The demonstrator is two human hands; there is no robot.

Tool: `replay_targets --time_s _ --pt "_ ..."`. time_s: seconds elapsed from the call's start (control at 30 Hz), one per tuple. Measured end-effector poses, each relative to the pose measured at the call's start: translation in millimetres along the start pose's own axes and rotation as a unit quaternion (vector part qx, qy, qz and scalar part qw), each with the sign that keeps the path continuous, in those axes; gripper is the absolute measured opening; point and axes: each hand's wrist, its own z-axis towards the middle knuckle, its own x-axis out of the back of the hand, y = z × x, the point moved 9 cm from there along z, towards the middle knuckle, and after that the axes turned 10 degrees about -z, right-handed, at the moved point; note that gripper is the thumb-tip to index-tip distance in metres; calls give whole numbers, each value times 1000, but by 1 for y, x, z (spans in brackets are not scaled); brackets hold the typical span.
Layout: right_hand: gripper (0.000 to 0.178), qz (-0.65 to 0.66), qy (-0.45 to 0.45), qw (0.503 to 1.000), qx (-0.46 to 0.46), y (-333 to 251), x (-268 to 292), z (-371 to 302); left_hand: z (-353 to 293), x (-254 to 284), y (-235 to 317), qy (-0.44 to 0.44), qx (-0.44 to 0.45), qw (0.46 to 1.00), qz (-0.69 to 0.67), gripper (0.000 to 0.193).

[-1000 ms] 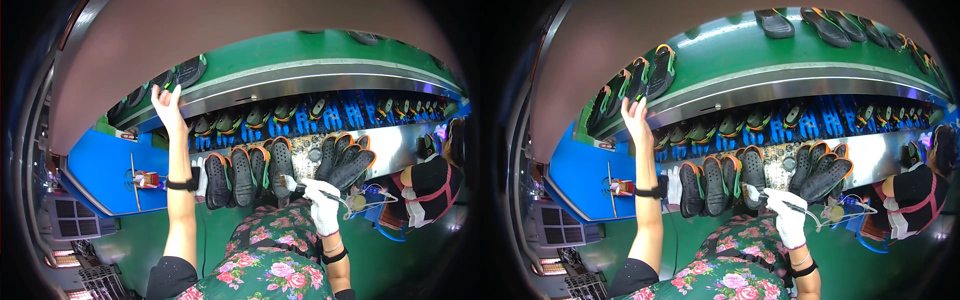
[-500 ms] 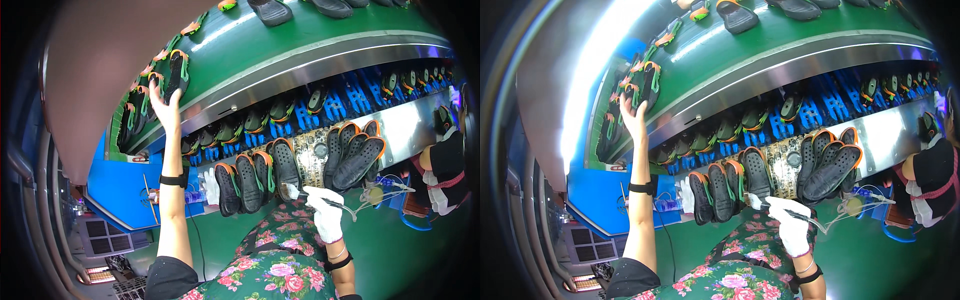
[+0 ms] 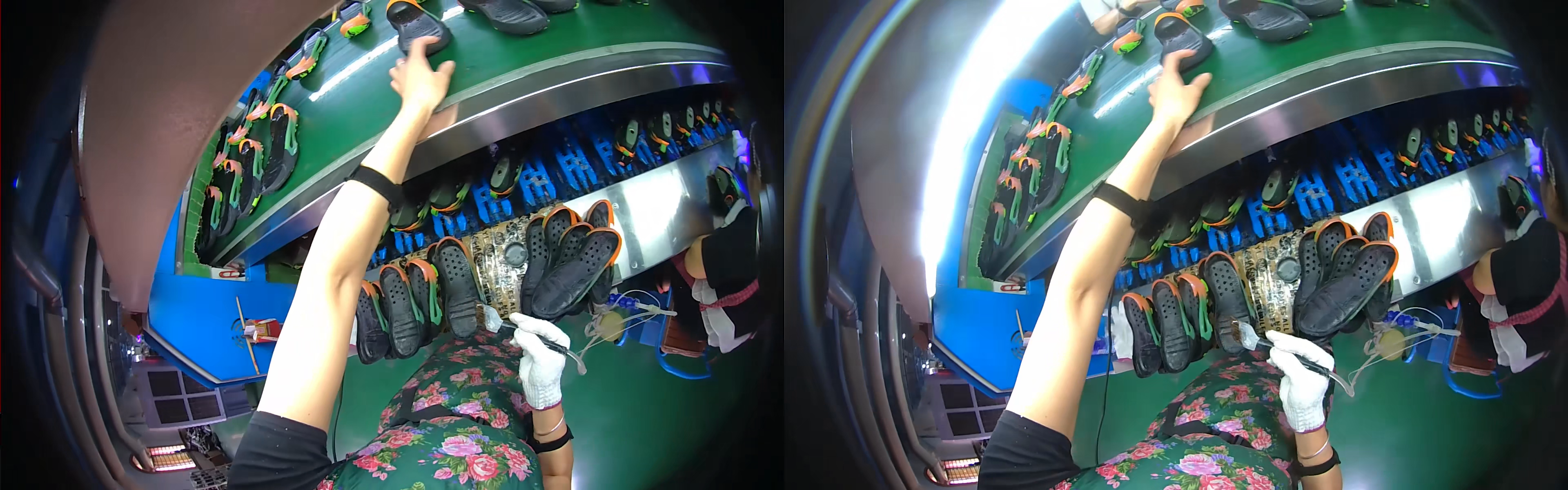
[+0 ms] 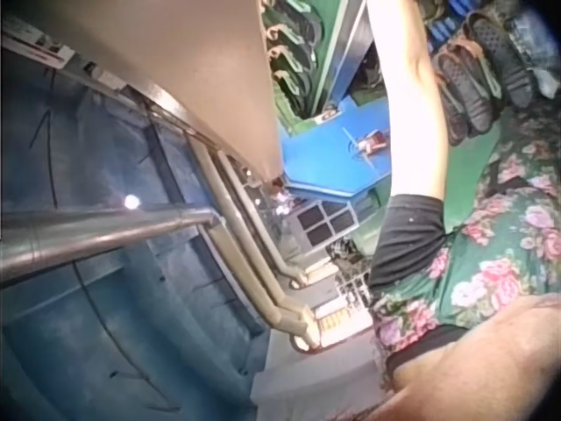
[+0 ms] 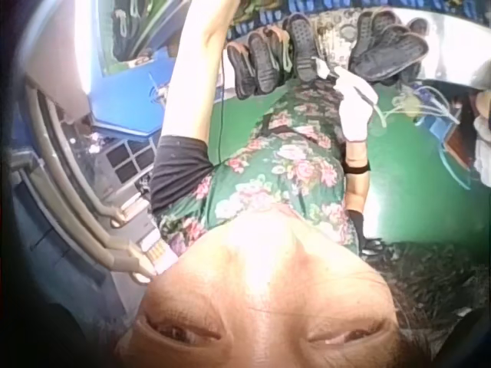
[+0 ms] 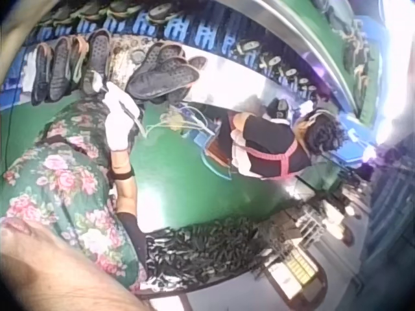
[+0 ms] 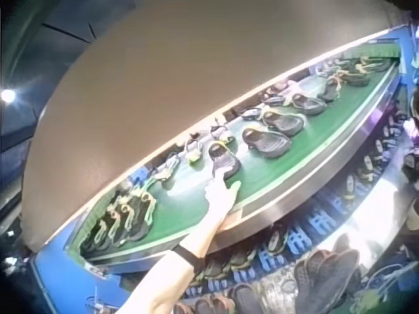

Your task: Apply adhesive to the edges and center of shoe soles using a brush.

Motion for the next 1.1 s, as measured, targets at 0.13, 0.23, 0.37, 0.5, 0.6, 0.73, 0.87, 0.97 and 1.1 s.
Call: replay_targets --time_s 0.13,0.23,0.37,0.5,0.6,0.73,0.87,0.97,1.1 --pt "19 -8 -23 999 21 -5 2 -1 2 18 -32 7 6 998 -66 62" --pt "20 9 -51 999 7 -1 -5 -1 2 51 -48 -20 -26 992 -123 30" --pt "23 -31 -28 999 30 -16 -7 -16 -69 60 -49 -38 141 858 -492 29" --pt "24 -3 -31 999 28 -21 -3 -21 -145 157 -79 23 6 807 -590 31" --pt "23 -4 -27 999 45 -41 -9 -25 -217 236 -134 200 -3 891 -407 34" --pt "21 -190 -71 953 223 -89 -35 -40 -273 276 -116 268 105 802 -523 40" --pt "19 -110 -149 958 218 -103 -78 -50 -298 238 -142 120 172 879 -427 28" --pt "21 -79 -193 967 145 -83 -115 -49 -334 153 -136 -44 292 814 -500 22" --pt "20 -115 -222 962 109 -66 -136 -50 -400 63 -122 -169 447 662 -578 33"
